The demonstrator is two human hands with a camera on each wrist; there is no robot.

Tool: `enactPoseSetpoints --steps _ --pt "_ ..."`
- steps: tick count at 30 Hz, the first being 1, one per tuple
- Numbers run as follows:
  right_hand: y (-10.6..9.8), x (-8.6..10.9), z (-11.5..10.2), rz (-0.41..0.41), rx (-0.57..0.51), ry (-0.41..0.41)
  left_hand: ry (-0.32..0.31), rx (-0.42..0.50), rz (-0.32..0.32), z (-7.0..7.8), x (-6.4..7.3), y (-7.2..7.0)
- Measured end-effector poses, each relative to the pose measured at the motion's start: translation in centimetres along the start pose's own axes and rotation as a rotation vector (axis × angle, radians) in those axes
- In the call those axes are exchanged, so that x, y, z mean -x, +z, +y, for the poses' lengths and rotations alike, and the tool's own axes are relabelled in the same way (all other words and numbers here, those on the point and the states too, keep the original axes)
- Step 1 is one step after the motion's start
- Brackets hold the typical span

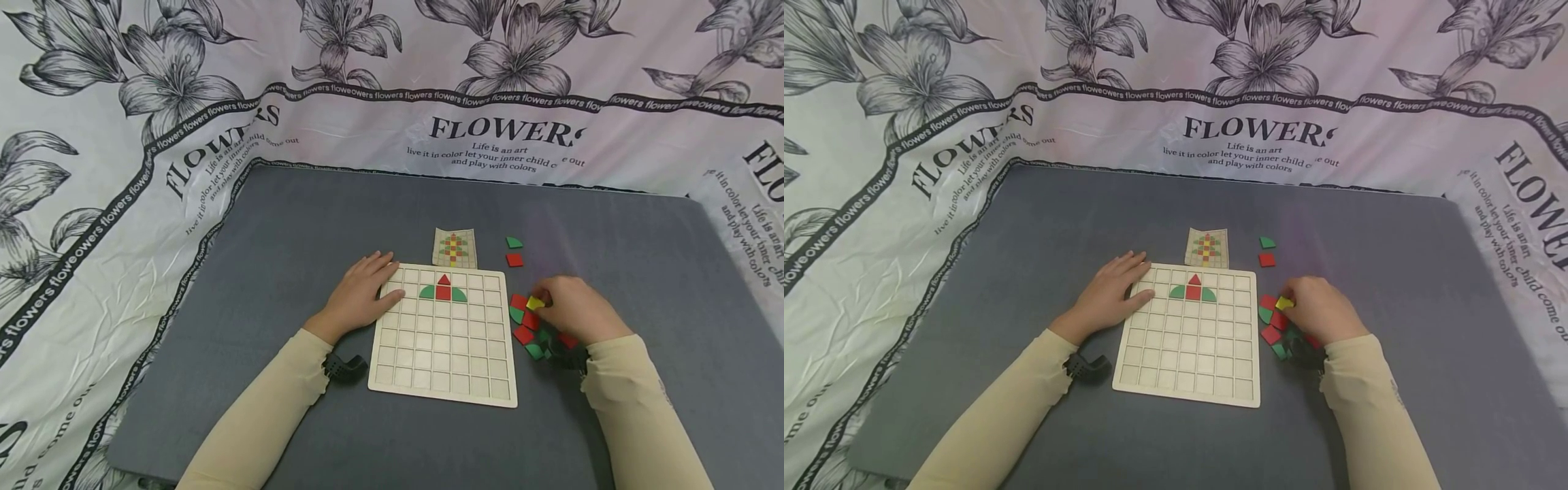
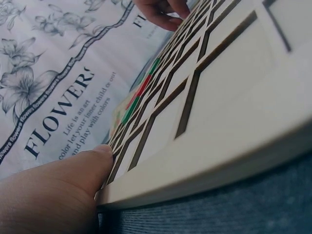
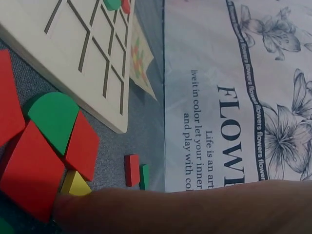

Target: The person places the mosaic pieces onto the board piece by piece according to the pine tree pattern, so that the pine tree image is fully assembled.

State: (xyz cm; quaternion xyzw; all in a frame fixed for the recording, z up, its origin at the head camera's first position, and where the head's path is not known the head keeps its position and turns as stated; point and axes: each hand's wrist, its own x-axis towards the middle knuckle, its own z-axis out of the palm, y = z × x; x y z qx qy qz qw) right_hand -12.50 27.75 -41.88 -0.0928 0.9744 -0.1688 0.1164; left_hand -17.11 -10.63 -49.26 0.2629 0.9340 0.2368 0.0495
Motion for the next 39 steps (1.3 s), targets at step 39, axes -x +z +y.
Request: enactPoseSetpoints --steps 39 --pt "-0.3 0.3 -0.9 -0.003 0.000 0.027 -0.001 0.004 0.000 0.1 0.1 -0.1"
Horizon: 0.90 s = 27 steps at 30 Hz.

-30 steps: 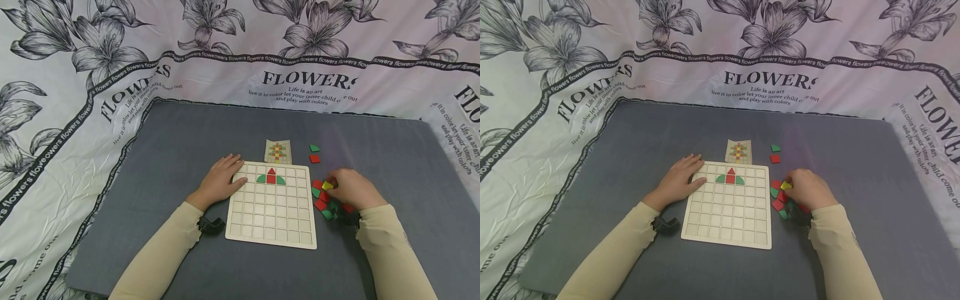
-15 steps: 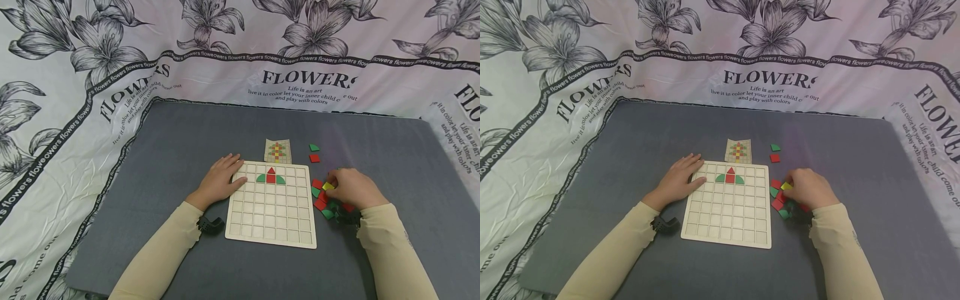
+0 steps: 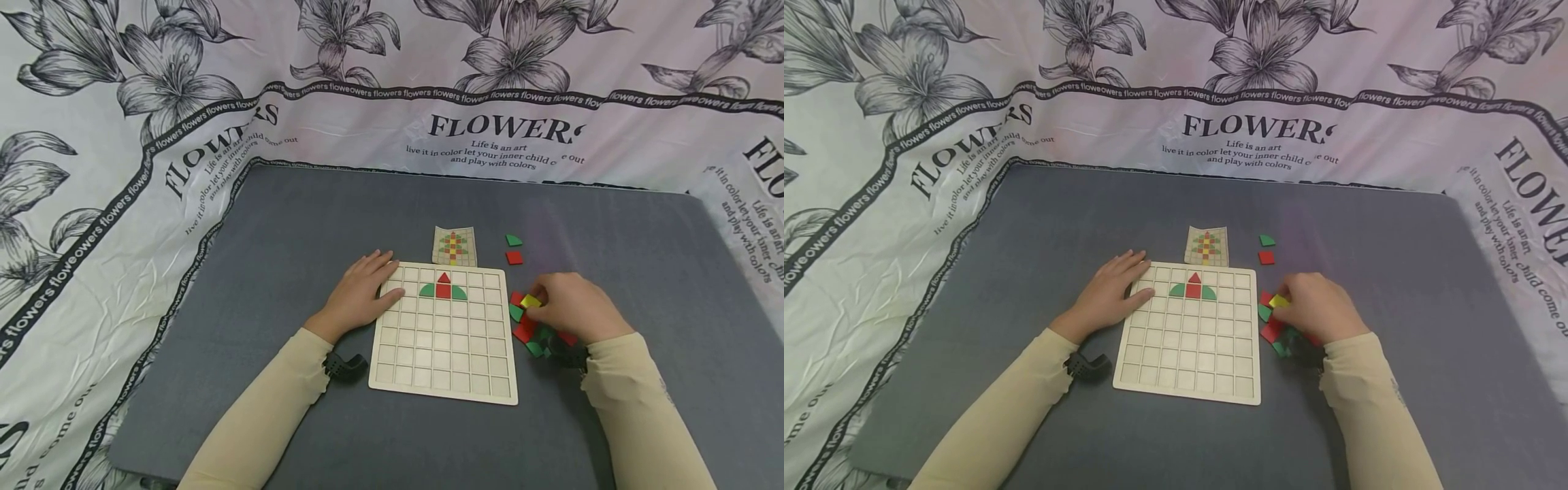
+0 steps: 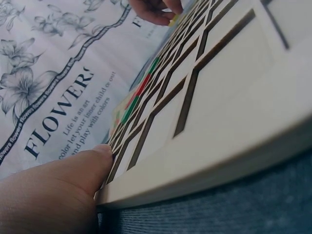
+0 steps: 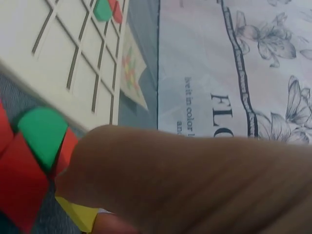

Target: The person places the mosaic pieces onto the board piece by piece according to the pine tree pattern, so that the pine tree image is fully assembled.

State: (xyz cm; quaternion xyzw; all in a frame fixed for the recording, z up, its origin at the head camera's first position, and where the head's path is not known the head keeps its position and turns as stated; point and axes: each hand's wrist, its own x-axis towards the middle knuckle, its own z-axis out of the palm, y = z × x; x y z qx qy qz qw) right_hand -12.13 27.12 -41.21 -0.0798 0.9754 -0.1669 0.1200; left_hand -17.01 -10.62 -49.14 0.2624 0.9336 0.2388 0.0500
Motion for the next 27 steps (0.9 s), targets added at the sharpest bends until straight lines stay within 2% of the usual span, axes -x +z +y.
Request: enactPoseSetpoints --steps 8,19,27 --pt "0.4 -0.6 -1.8 -0.020 0.025 -0.037 0.007 0.000 0.003 0.2 0.0 0.0" --pt "0.8 -1.6 -4.4 -0.015 0.032 -0.149 0.000 0.000 0.004 0.1 0.0 0.1" --pt "1.4 -2.4 -6.2 -0.008 0.064 -0.168 0.002 0.002 0.005 0.0 0.0 0.1"
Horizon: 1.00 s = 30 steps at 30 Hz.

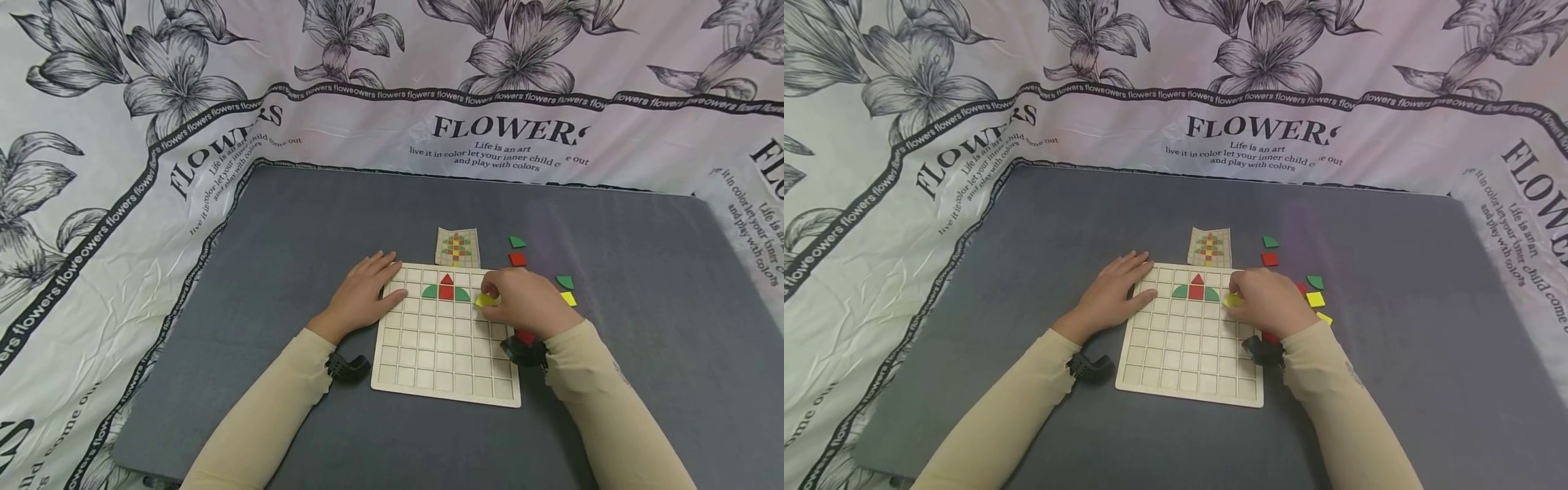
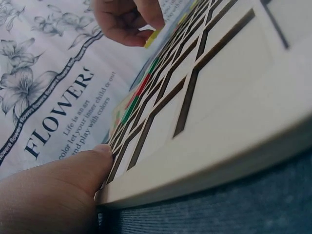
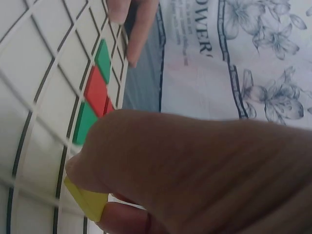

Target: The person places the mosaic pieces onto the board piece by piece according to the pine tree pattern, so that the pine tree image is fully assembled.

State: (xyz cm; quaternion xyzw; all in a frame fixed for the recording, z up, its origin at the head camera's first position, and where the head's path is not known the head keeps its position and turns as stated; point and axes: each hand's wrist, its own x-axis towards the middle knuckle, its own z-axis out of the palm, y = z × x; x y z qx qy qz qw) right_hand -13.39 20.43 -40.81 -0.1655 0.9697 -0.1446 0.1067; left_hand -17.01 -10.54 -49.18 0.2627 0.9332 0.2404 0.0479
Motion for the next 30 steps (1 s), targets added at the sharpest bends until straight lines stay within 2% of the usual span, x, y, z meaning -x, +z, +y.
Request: enactPoseSetpoints --steps 10,14,30 --pt "1.5 -0.9 -1.7 -0.013 -0.010 -0.059 0.012 -0.007 -0.014 0.1 -0.2 0.2" --pt "2.1 -1.2 -2.5 0.002 -0.006 -0.111 -0.004 -0.007 -0.014 -0.1 0.0 0.0" --pt "3.1 -2.0 -4.0 0.009 0.032 -0.178 0.005 -0.025 0.005 -0.2 0.0 -0.1"
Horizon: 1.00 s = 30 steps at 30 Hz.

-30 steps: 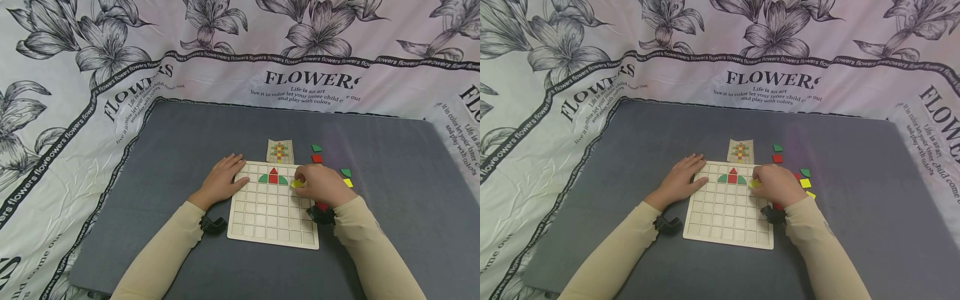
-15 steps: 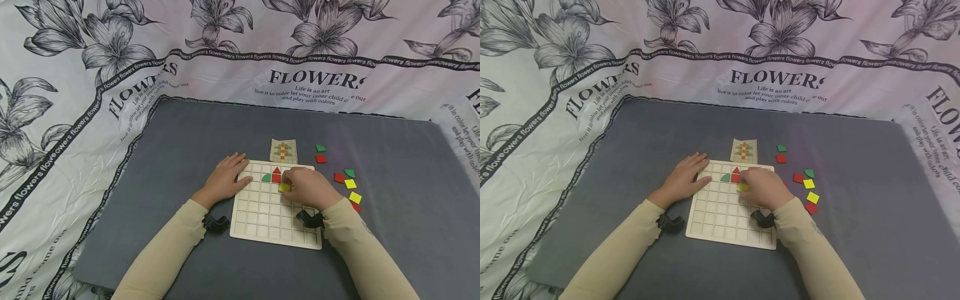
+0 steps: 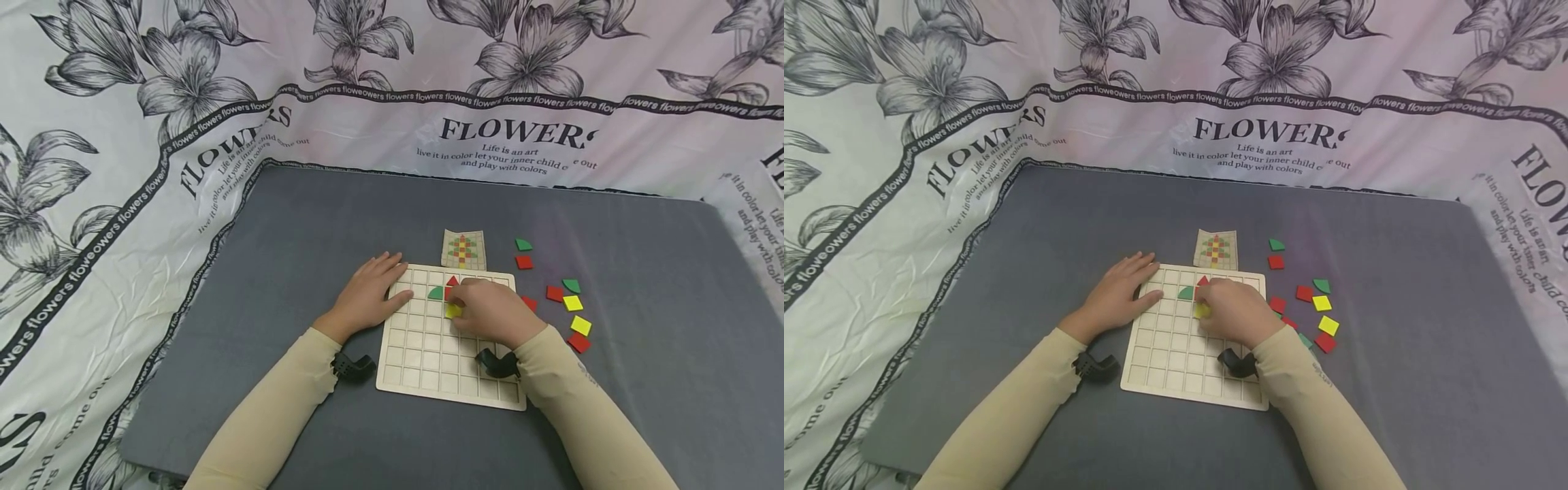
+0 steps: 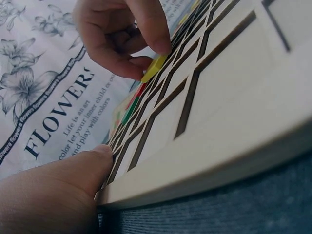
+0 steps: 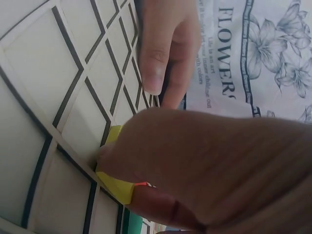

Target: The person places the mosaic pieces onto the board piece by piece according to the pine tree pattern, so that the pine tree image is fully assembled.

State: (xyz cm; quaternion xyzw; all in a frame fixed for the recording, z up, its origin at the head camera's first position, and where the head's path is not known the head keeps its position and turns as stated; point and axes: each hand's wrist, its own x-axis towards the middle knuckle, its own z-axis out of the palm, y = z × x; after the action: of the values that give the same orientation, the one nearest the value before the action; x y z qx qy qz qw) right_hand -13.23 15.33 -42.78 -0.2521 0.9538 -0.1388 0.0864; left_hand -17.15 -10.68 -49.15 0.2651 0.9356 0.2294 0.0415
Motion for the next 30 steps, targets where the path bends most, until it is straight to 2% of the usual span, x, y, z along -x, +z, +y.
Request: enactPoseSetpoints --steps 13,30 --pt "0.27 0.02 0.27 0.036 -0.010 -0.048 0.001 -0.005 -0.007 -0.09 -0.01 0.19" --pt "0.38 0.20 0.45 0.007 0.005 -0.065 -0.001 -0.004 -0.018 -0.03 -0.05 0.02"
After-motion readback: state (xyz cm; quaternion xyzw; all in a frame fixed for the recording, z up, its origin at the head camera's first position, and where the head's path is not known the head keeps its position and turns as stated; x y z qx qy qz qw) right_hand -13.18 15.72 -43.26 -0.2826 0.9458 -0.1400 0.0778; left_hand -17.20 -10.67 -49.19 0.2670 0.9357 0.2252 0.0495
